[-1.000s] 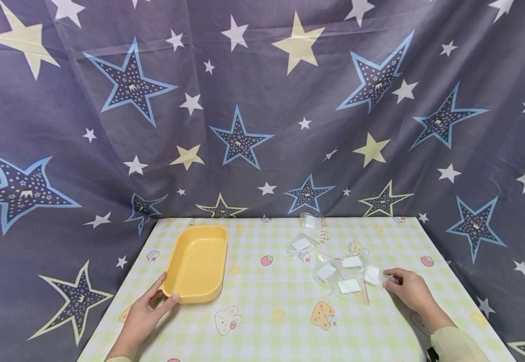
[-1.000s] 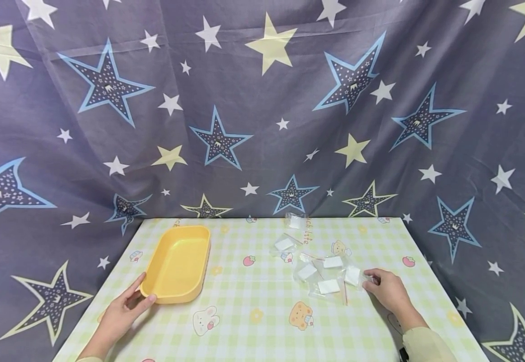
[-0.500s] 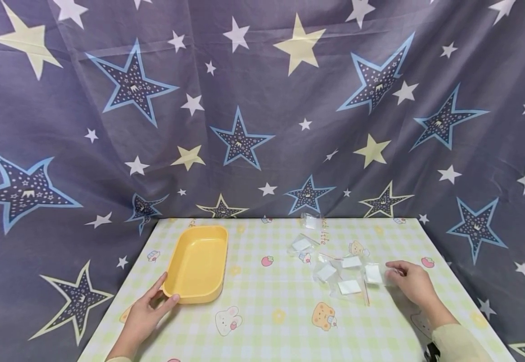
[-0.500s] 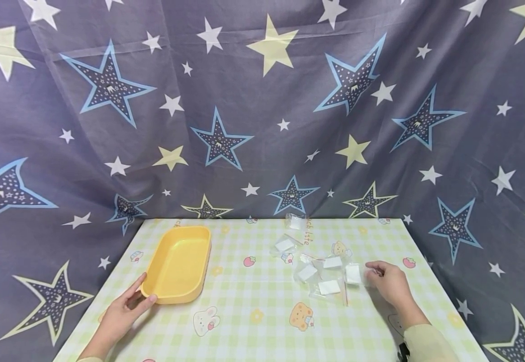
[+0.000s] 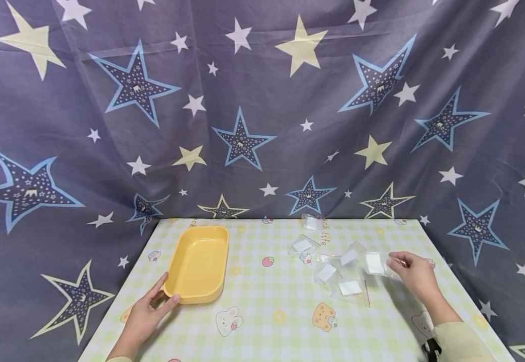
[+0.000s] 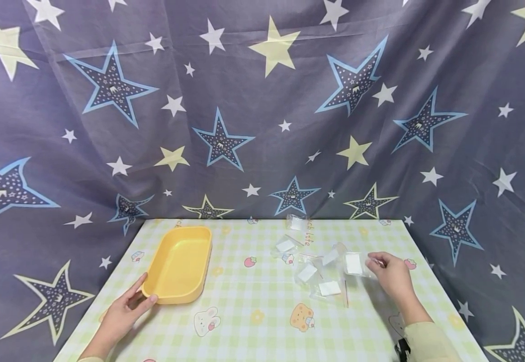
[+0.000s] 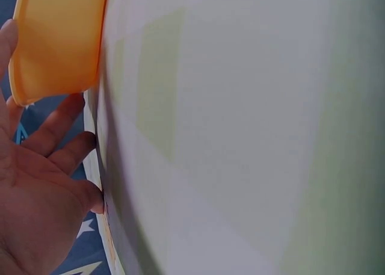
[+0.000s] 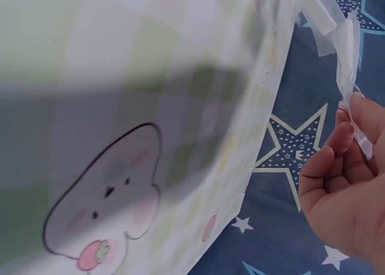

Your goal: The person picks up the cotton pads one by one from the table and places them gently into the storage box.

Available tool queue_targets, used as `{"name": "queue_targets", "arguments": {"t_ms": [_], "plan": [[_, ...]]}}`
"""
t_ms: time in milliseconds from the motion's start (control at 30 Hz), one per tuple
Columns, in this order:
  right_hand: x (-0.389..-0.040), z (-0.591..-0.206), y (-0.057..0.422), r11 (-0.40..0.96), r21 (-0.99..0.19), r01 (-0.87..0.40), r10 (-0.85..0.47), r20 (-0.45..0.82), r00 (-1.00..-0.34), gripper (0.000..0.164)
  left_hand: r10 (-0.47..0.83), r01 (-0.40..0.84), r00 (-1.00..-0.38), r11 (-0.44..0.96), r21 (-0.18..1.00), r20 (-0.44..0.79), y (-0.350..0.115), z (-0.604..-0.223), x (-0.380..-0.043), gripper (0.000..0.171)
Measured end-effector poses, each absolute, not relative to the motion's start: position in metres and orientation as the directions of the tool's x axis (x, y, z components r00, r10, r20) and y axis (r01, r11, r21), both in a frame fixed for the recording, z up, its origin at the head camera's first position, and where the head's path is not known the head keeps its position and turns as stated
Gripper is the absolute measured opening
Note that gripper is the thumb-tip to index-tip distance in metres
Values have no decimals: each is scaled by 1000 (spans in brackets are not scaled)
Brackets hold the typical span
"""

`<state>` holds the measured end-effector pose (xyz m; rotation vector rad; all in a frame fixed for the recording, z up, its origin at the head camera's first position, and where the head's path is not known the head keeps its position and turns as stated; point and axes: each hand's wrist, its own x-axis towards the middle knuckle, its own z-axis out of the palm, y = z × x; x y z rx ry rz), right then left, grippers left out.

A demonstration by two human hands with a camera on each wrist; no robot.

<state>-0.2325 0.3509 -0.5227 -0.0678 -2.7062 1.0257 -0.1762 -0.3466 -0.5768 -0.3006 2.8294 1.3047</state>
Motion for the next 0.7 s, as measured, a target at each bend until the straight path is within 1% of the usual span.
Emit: {"name": "queue_targets", "arguments": {"t_ms": [367,567,700], "plan": [[-233,-509,333,691,-720,-65,155,235,-960,35,-170,-188,-980,622,760,-103,-348,-578,-176,96],[-234,-501,318,681,-731,-35,170,205,-964,37,-176,-196,-978,628,753,-108,-349,-580,-177,97],[-236,-497,310,648,-761,-21,172,174,-970,40,-170,-190,-980,632,752,-105,-349,-578,-176,97]]}}
